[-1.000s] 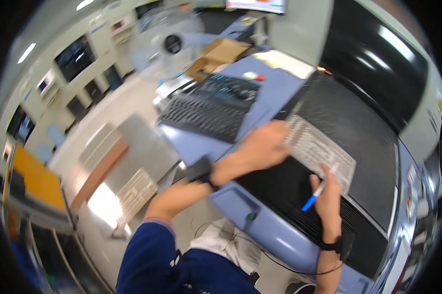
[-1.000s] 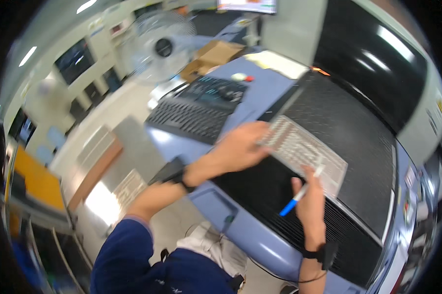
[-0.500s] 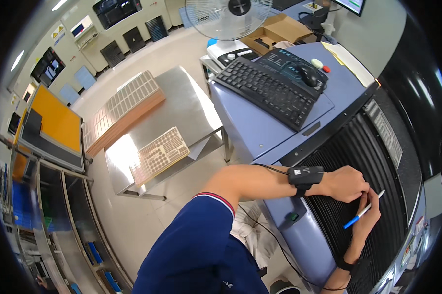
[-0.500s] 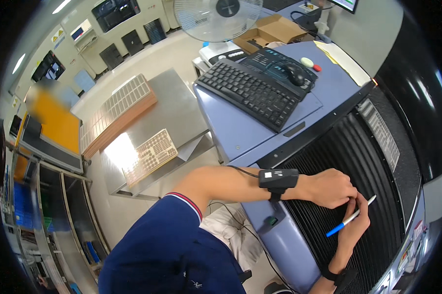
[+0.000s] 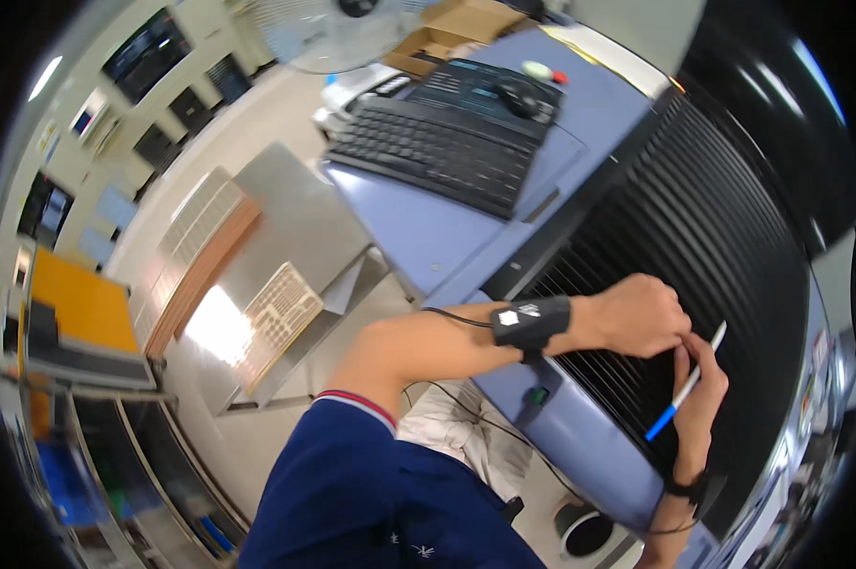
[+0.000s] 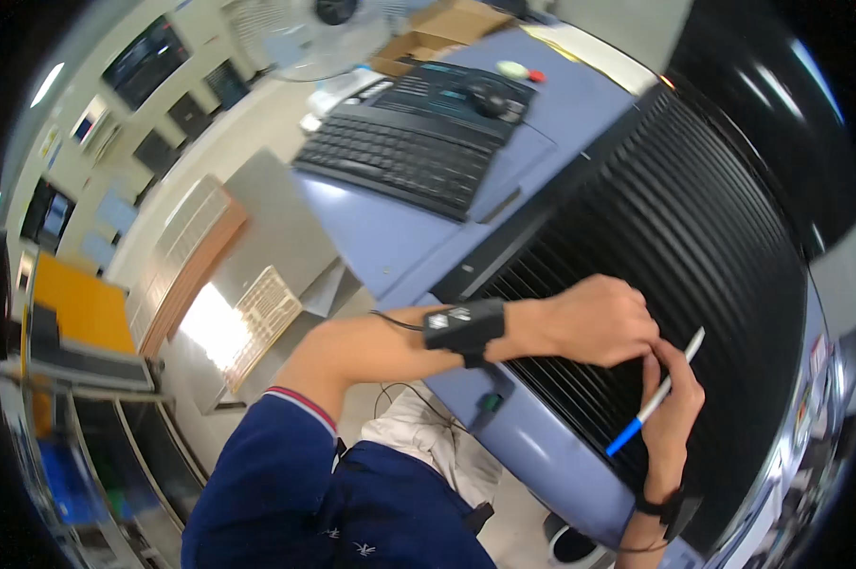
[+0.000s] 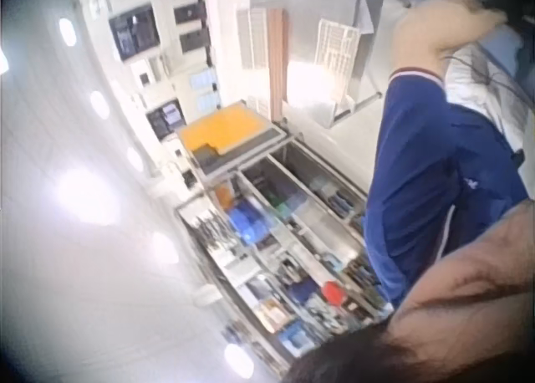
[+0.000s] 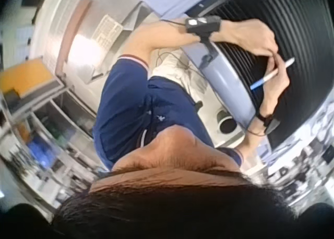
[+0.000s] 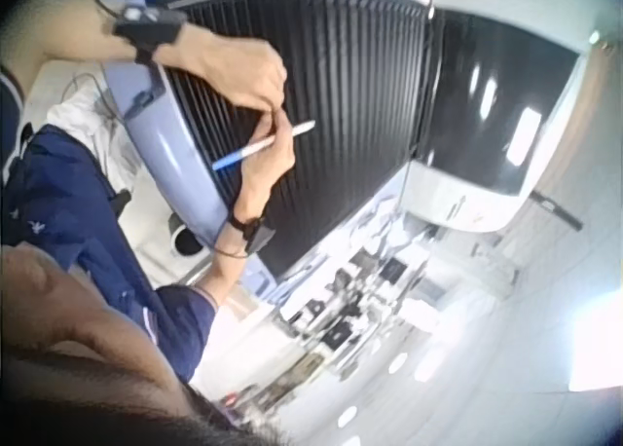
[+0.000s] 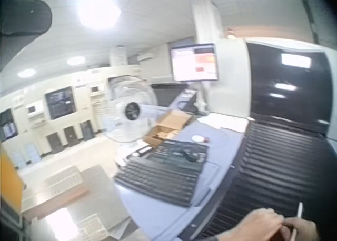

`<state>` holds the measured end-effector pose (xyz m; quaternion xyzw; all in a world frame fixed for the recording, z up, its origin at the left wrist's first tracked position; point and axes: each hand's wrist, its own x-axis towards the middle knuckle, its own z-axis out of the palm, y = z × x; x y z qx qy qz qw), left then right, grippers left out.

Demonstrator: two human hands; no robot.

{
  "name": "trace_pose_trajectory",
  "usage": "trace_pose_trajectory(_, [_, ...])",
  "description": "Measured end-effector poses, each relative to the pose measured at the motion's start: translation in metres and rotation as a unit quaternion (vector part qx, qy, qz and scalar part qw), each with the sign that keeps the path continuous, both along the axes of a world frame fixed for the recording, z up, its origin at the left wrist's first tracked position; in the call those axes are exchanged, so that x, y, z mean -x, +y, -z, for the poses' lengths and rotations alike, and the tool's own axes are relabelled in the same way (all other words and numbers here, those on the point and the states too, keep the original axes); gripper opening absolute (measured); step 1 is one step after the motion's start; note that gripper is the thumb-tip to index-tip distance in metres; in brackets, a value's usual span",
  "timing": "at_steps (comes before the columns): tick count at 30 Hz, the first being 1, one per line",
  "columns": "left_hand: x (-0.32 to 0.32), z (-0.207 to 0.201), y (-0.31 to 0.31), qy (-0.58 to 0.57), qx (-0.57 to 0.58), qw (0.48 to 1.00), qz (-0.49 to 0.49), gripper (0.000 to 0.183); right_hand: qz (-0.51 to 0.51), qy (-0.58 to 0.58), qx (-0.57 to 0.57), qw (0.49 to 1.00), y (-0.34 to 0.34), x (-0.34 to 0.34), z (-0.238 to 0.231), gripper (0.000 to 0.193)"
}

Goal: Inspecting and marking PCB panels at a workstation.

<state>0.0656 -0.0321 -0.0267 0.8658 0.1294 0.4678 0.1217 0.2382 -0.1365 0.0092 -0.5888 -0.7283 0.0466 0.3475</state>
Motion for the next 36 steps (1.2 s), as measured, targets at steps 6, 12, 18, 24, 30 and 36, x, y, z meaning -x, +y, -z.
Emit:
trace_pose_trajectory(6, [0.011, -0.009, 0.003, 0.042, 0.005, 0.999, -0.011, 0.013, -0.002, 0.021, -0.010, 1.000, -0.001, 0.000, -0.007, 0.015])
trace_pose_trajectory(12, [0.014, -0.003, 0.007, 0.043, 0.007, 0.999, -0.010, 0.013, 0.112, 0.089, -0.045, 0.989, 0.017, -0.070, -0.011, 0.025])
trace_pose_trajectory(18, [0.016, -0.009, 0.003, 0.031, 0.003, 0.999, -0.021, 0.013, 0.211, 0.360, -0.118, 0.901, 0.010, -0.247, -0.014, 0.044])
trace_pose_trajectory(24, [0.019, -0.022, -0.030, 0.021, -0.050, 0.998, -0.012, 0.011, 0.289, 0.475, -0.127, 0.822, -0.028, -0.349, 0.003, 0.048])
trace_pose_trajectory(30, [0.117, 0.018, -0.185, 0.139, 0.122, 0.970, 0.159, 0.016, 0.224, 0.393, -0.139, 0.881, -0.041, -0.356, 0.010, 0.050])
trace_pose_trajectory(36, [0.187, 0.156, -0.233, 0.302, 0.313, 0.894, -0.110, 0.036, 0.274, 0.427, -0.149, 0.849, -0.007, -0.265, -0.004, 0.044])
